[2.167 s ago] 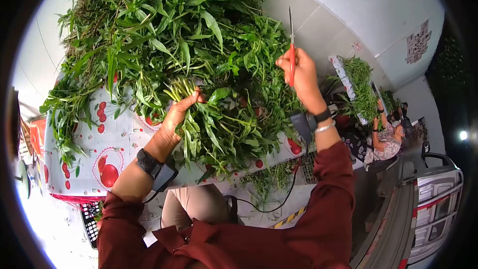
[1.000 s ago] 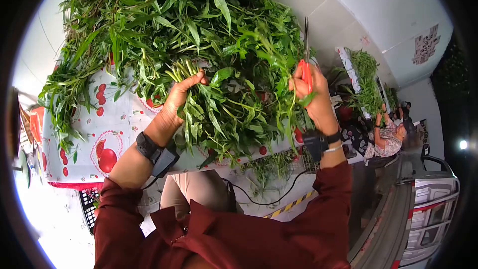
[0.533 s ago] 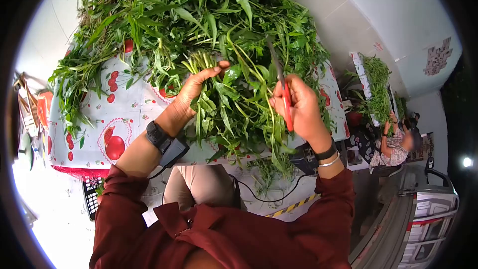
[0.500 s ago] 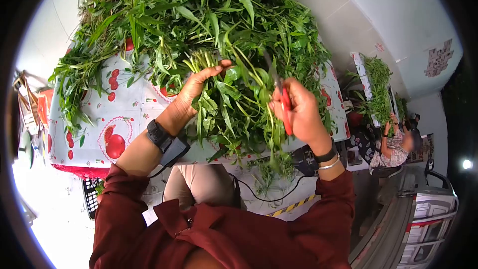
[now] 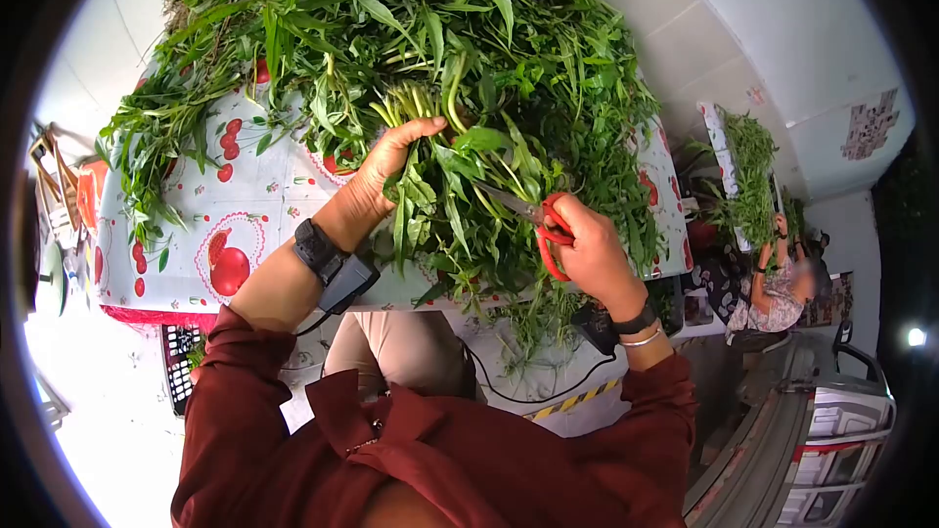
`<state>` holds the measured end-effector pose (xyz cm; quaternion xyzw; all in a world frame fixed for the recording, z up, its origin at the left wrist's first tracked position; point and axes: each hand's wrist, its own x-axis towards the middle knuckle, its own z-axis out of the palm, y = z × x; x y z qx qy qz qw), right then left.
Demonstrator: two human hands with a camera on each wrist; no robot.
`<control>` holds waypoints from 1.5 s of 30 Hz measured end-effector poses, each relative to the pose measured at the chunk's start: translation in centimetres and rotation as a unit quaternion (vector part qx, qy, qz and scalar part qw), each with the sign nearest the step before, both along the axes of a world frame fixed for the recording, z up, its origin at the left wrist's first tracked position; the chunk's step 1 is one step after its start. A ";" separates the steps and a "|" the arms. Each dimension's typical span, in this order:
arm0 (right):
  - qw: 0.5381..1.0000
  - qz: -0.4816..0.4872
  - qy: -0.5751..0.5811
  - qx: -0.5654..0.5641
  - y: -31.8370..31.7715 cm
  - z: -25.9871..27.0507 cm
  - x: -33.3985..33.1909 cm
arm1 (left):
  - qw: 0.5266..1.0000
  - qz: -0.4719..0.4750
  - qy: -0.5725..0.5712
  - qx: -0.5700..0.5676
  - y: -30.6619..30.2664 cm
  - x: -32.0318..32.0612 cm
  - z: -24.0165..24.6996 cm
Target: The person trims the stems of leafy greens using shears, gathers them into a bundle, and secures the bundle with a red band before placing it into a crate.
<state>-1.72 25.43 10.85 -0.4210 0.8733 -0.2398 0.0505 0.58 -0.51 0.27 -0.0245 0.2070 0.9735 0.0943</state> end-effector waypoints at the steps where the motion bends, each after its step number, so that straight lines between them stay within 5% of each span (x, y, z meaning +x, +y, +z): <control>1: 1.000 0.002 0.011 0.007 0.2 0.1 -0.2 | 1.000 0.002 0.000 0.000 -0.1 0.2 0.3; 13: 0.993 0.043 0.088 0.064 1.2 1.2 -2.3 | 1.000 0.014 0.006 0.003 0.1 0.6 1.0; 16: 0.998 -0.052 -0.007 -0.016 1.0 1.7 -3.1 | 0.999 0.032 0.000 -0.023 0.1 0.6 1.1; 20: 0.967 -0.062 -0.152 -0.193 0.2 3.1 -5.0 | 0.999 0.040 -0.018 -0.031 0.4 0.7 1.5; 24: 0.949 -0.079 -0.268 -0.146 -3.1 2.5 -3.5 | 0.999 0.035 -0.006 -0.013 0.4 0.6 1.3; 27: 0.967 -0.044 -0.237 -0.081 -4.5 0.0 -3.0 | 0.999 0.035 -0.010 -0.023 0.2 0.9 1.9; 32: 0.959 -0.036 -0.253 -0.125 -4.7 -0.4 -3.5 | 0.999 0.029 -0.015 -0.007 0.3 0.9 2.0; 37: 0.962 -0.036 -0.177 -0.206 -2.8 -0.8 -5.4 | 0.996 0.073 -0.022 -0.048 0.4 0.7 1.8; 40: 0.990 -0.097 0.070 -0.068 -1.9 1.3 -5.2 | 0.993 0.105 0.014 -0.042 0.5 0.4 1.5; 41: 0.990 -0.099 0.071 -0.068 -1.7 1.6 -5.3 | 0.994 0.103 0.012 -0.043 0.5 0.3 1.4; 43: 0.967 -0.025 0.252 -0.022 -1.3 2.0 -5.6 | 0.994 0.101 0.015 -0.047 0.5 0.2 1.2; 45: 0.968 -0.006 0.248 -0.020 -1.4 2.3 -5.1 | 0.995 0.086 0.031 -0.049 0.5 0.2 1.3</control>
